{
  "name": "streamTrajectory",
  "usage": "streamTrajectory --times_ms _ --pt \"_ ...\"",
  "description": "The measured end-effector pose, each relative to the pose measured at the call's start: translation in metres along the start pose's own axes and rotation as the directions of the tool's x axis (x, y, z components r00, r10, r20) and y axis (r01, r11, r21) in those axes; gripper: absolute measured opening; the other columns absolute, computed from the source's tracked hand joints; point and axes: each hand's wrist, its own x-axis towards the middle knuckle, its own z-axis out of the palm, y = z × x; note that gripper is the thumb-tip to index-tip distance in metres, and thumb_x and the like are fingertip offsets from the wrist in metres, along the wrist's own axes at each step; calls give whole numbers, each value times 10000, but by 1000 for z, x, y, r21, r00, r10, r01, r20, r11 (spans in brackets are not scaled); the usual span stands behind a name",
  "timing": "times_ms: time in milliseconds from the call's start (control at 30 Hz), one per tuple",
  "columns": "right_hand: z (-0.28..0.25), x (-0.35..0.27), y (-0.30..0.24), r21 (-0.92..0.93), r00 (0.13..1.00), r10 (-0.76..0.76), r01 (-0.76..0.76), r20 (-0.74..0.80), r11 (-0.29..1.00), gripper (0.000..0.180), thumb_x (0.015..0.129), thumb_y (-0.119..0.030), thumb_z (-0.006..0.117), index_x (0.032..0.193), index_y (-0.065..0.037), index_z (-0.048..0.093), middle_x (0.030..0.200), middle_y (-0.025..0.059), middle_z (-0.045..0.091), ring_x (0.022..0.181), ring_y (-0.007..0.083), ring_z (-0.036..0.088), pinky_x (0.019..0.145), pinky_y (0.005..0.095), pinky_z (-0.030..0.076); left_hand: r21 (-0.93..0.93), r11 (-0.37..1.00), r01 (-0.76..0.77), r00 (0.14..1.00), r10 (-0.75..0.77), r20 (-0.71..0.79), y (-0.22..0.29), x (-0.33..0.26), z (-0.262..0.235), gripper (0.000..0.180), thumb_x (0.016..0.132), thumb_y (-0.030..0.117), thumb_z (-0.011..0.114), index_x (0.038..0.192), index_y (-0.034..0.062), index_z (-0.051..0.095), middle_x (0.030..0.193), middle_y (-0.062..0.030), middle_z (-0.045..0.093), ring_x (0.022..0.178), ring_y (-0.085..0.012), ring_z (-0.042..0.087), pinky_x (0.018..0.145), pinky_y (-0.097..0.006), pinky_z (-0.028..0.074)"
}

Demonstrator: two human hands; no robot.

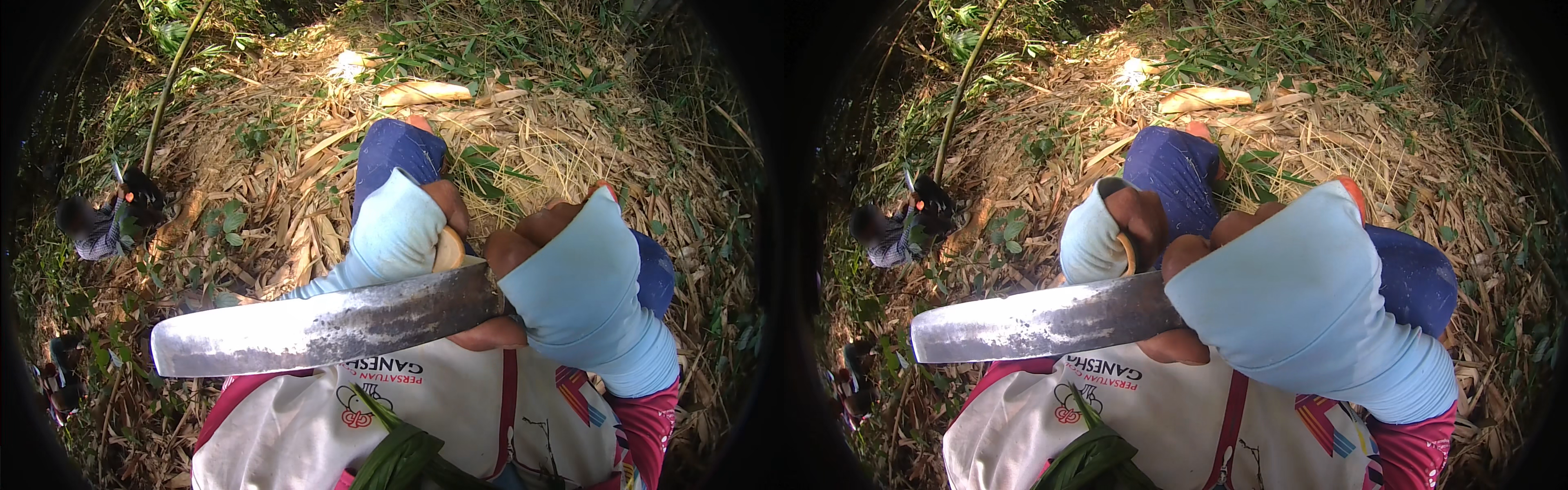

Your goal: The person sits on the ground in a bamboo grove and uses a large knife to peel the outer layers off a bamboo shoot. They hold the shoot with one hand and scrape the blade along its length to remove the fibrous outer skin, revealing the lighter inner layers.

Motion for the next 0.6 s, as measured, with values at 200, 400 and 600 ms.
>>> streamTrajectory --times_ms 200,400,600 --pt "2 -1 1 -53 1000 -3 3 4 999 632 617 -703 746 831 -122 624 672 2 488 634 218 506 724 424 355 -55 997 60 997 -57 59 -1 0 -1 205 694 118 816 846 80 684 764 -104 634 739 -249 635 668 -329 493" --pt "4 -1 1 -44 998 -19 16 -66 999 536 686 -637 705 829 -127 622 648 4 479 595 230 501 700 439 353 51 999 13 976 -23 216 -7 10 2 219 658 96 836 804 106 674 734 -79 652 685 -247 657 616 -320 500" --pt "6 -1 0 -98 995 -36 27 -91 995 456 722 -570 673 829 -130 625 642 7 472 579 243 504 703 460 358 -72 975 -208 978 208 -3 -28 -3 11 213 642 66 822 782 114 670 740 -80 665 684 -263 664 609 -318 505"
